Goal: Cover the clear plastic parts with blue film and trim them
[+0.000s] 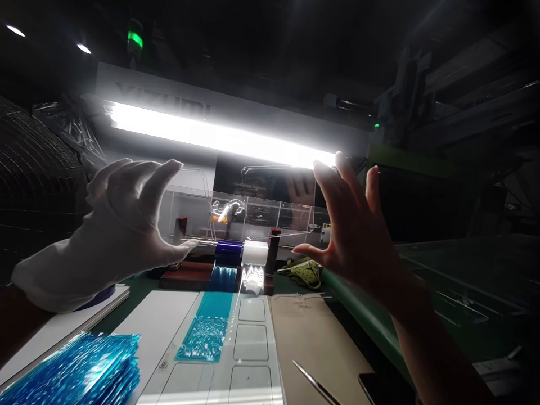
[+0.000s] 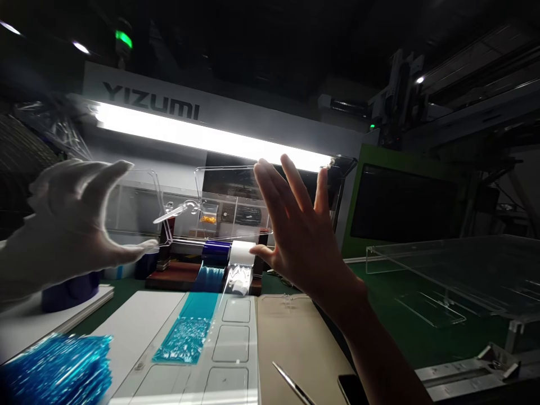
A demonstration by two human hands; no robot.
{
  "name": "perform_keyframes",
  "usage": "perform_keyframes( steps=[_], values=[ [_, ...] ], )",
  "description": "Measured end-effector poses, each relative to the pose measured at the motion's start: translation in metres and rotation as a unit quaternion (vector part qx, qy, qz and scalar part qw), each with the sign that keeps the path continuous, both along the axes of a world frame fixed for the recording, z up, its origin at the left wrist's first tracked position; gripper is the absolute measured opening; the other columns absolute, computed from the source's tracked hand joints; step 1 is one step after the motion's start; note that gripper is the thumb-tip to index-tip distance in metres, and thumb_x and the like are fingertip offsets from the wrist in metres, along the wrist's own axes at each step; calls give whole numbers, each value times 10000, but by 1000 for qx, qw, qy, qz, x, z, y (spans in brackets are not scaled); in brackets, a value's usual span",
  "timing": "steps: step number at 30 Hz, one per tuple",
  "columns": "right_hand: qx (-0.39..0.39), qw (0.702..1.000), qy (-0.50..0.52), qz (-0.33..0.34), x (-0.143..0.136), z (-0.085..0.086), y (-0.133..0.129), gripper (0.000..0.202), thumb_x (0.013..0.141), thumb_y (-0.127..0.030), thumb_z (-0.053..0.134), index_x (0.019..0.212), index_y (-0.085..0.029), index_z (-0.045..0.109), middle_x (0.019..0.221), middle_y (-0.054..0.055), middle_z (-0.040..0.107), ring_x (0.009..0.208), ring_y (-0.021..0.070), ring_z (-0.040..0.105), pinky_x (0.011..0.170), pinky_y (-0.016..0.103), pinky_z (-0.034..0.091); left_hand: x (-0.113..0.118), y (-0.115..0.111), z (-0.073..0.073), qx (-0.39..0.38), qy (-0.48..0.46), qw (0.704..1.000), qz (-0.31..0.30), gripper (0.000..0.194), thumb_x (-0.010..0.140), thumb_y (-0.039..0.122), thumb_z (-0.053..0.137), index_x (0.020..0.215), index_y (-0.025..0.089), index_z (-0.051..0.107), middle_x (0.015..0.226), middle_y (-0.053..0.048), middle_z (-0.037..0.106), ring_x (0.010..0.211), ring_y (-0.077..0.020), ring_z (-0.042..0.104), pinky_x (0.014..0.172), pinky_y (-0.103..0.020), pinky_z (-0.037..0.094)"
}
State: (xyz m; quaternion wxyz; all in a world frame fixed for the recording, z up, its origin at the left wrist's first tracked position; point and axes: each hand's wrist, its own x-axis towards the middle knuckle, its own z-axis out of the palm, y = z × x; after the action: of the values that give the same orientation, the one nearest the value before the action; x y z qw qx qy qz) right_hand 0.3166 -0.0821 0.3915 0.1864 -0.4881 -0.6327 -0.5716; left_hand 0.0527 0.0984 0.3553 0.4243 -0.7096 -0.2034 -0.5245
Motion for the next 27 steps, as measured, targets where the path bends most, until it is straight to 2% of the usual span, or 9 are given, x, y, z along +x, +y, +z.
perform_keyframes(
  steps=[9, 13, 16, 22, 27],
  values=[
    [-4, 1000, -24, -9, -8, 10, 5, 891, 870, -566, 445, 1487, -240, -109, 1571, 69, 128, 1426, 352, 21, 1098, 650, -16, 4, -2, 6, 20, 4, 1000, -15, 1113, 593, 678, 632, 1430, 86, 200, 1395, -172, 278, 1302, -350, 289, 1092, -497, 233],
    [-8, 999, -31, -16, -12, 14, 3, 860, 866, -541, 468, 1491, -258, -51, 1566, 68, 147, 1421, 371, 52, 1075, 686, -6, 5, -7, 9, -14, -4, 1000, 0, 1085, 624, 667, 618, 1446, 125, 164, 1411, -159, 257, 1316, -338, 261, 1083, -506, 244],
    [-3, 999, -34, -18, -14, 17, 2, 856, 868, -537, 471, 1490, -250, -41, 1563, 78, 150, 1419, 372, 72, 1069, 690, -4, 5, -11, 12, -23, 0, 1000, 3, 1055, 644, 625, 628, 1442, 106, 173, 1406, -174, 261, 1312, -341, 264, 1077, -513, 253],
    [6, 999, -51, -12, -11, 23, 1, 910, 870, -527, 478, 1483, -201, -111, 1561, 100, 157, 1419, 343, 120, 1091, 648, -57, 4, -16, 18, -31, -8, 999, -8, 1097, 596, 607, 678, 1441, 111, 184, 1424, -160, 245, 1317, -362, 254, 1097, -524, 230],
    [8, 998, -34, -52, -13, 27, -6, 942, 850, -503, 545, 1486, -244, -99, 1557, 75, 181, 1421, 313, 153, 1125, 603, -84, 6, -22, 25, -40, -21, 999, 9, 1088, 601, 637, 648, 1438, 106, 199, 1428, -155, 202, 1332, -361, 205, 1122, -504, 191]
  ],
)
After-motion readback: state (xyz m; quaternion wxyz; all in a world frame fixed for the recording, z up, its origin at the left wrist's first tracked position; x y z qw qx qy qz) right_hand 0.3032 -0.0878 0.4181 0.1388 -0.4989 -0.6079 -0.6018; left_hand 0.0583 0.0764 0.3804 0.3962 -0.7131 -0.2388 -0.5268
